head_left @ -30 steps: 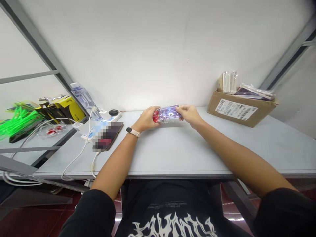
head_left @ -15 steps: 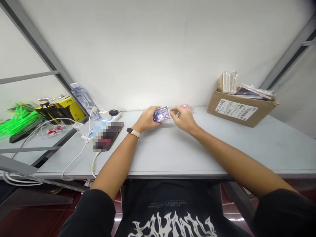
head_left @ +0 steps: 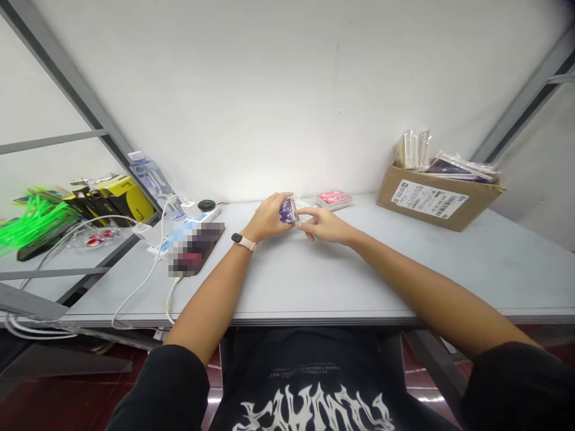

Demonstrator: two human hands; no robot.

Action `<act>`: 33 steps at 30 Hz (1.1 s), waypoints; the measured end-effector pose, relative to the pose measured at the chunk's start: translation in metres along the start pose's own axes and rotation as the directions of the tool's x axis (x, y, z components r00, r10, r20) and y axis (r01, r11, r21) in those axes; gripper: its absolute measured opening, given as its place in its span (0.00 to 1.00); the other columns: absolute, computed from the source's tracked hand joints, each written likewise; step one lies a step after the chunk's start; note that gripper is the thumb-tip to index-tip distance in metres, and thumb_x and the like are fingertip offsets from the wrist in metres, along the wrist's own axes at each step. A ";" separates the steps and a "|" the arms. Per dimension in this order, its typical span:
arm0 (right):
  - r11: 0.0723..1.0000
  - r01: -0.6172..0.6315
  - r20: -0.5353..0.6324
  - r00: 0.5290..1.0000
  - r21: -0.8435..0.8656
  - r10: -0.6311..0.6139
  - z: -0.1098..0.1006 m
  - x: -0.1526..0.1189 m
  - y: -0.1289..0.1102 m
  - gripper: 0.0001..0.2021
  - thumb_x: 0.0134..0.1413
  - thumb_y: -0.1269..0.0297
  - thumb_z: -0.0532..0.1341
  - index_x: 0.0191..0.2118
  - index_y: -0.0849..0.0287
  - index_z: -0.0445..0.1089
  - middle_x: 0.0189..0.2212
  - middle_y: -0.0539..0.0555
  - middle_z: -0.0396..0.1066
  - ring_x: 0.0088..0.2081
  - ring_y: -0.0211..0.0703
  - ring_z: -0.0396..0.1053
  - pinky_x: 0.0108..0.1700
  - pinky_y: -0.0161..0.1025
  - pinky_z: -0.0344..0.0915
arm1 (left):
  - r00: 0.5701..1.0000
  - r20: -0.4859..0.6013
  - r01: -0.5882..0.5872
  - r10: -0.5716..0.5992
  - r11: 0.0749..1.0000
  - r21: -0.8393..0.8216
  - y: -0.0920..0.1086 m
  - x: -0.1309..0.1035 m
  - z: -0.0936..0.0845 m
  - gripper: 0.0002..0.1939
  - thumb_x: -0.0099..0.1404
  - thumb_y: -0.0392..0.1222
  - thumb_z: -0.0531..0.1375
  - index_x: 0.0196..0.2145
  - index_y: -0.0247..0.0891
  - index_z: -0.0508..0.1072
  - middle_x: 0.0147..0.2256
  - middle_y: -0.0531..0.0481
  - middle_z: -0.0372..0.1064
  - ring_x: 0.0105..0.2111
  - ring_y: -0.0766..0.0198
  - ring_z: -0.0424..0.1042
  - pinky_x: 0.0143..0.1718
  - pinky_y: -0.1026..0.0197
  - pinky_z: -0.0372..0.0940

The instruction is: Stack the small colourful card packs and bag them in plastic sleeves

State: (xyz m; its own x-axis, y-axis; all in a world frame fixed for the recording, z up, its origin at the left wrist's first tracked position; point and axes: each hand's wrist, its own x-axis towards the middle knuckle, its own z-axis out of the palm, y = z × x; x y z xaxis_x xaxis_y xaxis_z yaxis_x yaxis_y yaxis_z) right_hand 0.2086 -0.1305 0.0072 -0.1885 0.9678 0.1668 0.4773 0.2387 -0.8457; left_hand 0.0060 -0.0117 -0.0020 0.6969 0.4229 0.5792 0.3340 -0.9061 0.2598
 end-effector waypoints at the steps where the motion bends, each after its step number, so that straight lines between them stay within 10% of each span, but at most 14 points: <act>1: 1.000 -0.005 0.018 1.000 0.018 0.005 0.000 0.000 0.000 0.25 0.65 0.56 0.65 0.64 0.57 0.75 0.20 0.46 0.71 0.24 0.41 0.66 0.32 0.39 0.61 | 1.000 0.001 -0.005 0.005 1.000 -0.004 0.000 0.000 0.000 0.38 0.59 0.45 0.71 0.65 0.40 0.67 0.58 0.37 0.73 0.57 0.43 0.75 0.59 0.43 0.70; 33: 0.989 0.129 -0.034 0.991 -0.072 -0.132 0.005 -0.007 -0.006 0.36 0.70 0.59 0.62 0.78 0.62 0.54 0.21 0.46 0.77 0.27 0.45 0.75 0.38 0.43 0.71 | 0.993 -0.117 -0.005 -0.010 0.992 -0.127 0.014 0.006 -0.004 0.38 0.59 0.45 0.74 0.64 0.40 0.68 0.57 0.40 0.75 0.56 0.49 0.77 0.60 0.49 0.70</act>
State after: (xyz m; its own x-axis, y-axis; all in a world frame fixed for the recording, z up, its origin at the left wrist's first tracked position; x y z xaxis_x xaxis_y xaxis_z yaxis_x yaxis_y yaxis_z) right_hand 0.2030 -0.1394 0.0085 -0.2208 0.9300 0.2938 0.5096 0.3669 -0.7783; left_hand 0.0118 -0.0217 0.0079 0.6145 0.4273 0.6632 0.2465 -0.9025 0.3531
